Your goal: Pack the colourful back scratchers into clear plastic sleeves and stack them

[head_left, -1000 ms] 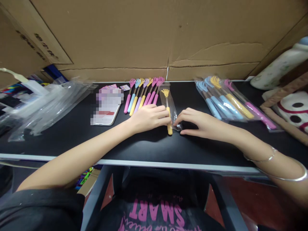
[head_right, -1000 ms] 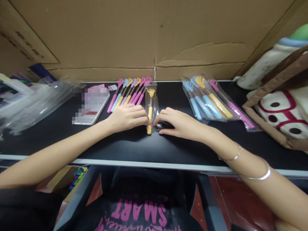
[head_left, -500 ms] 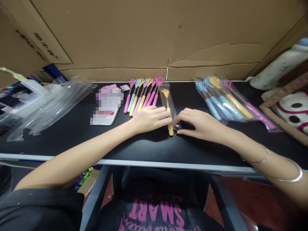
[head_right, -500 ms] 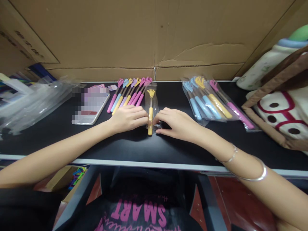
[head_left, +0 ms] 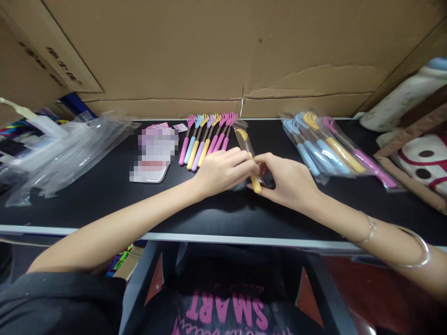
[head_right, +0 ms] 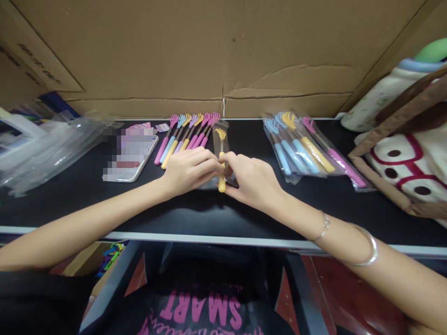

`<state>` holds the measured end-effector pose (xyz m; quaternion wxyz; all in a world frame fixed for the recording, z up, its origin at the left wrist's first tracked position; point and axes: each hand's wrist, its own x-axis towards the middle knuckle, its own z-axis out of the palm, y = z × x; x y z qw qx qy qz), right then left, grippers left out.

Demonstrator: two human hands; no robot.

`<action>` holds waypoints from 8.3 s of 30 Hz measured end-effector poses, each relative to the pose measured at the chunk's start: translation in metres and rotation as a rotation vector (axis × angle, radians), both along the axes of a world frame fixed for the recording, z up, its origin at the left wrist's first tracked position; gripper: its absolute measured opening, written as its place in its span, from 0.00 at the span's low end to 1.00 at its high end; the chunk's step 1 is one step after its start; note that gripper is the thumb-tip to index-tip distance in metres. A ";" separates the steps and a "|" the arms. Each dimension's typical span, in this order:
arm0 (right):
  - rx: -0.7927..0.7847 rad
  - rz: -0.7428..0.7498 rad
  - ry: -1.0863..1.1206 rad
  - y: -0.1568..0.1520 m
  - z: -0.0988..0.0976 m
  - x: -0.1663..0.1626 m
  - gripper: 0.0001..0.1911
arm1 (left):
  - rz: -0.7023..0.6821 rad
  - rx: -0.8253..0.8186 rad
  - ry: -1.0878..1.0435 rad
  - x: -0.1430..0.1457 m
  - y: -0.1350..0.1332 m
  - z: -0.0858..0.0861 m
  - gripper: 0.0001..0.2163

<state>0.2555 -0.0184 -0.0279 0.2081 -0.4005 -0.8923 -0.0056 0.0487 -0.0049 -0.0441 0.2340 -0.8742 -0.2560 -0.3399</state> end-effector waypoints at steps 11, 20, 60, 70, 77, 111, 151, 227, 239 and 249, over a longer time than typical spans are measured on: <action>-0.208 -0.112 0.369 0.006 0.006 0.007 0.13 | -0.068 -0.214 -0.128 -0.004 -0.001 0.002 0.12; -0.687 -0.305 1.098 0.031 0.013 0.020 0.11 | 0.032 -0.446 -0.126 -0.010 0.002 -0.004 0.14; -0.863 0.218 0.658 0.019 -0.004 0.007 0.23 | -0.259 -1.155 -0.653 -0.003 0.006 -0.015 0.10; -0.902 0.157 0.727 0.026 -0.011 0.009 0.25 | -0.228 -1.168 -0.553 -0.003 0.001 -0.010 0.11; -0.946 0.134 0.789 0.023 -0.009 0.006 0.26 | -0.231 -1.215 -0.529 -0.005 0.003 -0.009 0.10; -0.874 0.347 0.545 0.017 0.003 0.015 0.39 | -0.384 -1.592 -0.712 -0.004 0.006 -0.005 0.19; -0.415 -0.324 0.787 0.026 0.076 0.125 0.20 | -0.242 -0.581 0.179 -0.011 -0.007 0.000 0.08; 0.114 0.372 -0.240 0.033 -0.005 0.012 0.12 | 0.352 -0.662 0.233 -0.097 -0.027 0.086 0.14; 0.143 0.354 -0.258 0.034 -0.008 0.012 0.12 | 1.344 -0.780 0.323 -0.250 -0.063 0.051 0.29; 0.166 0.350 -0.265 0.030 -0.008 0.011 0.14 | 1.209 -0.725 0.299 -0.273 -0.068 0.018 0.28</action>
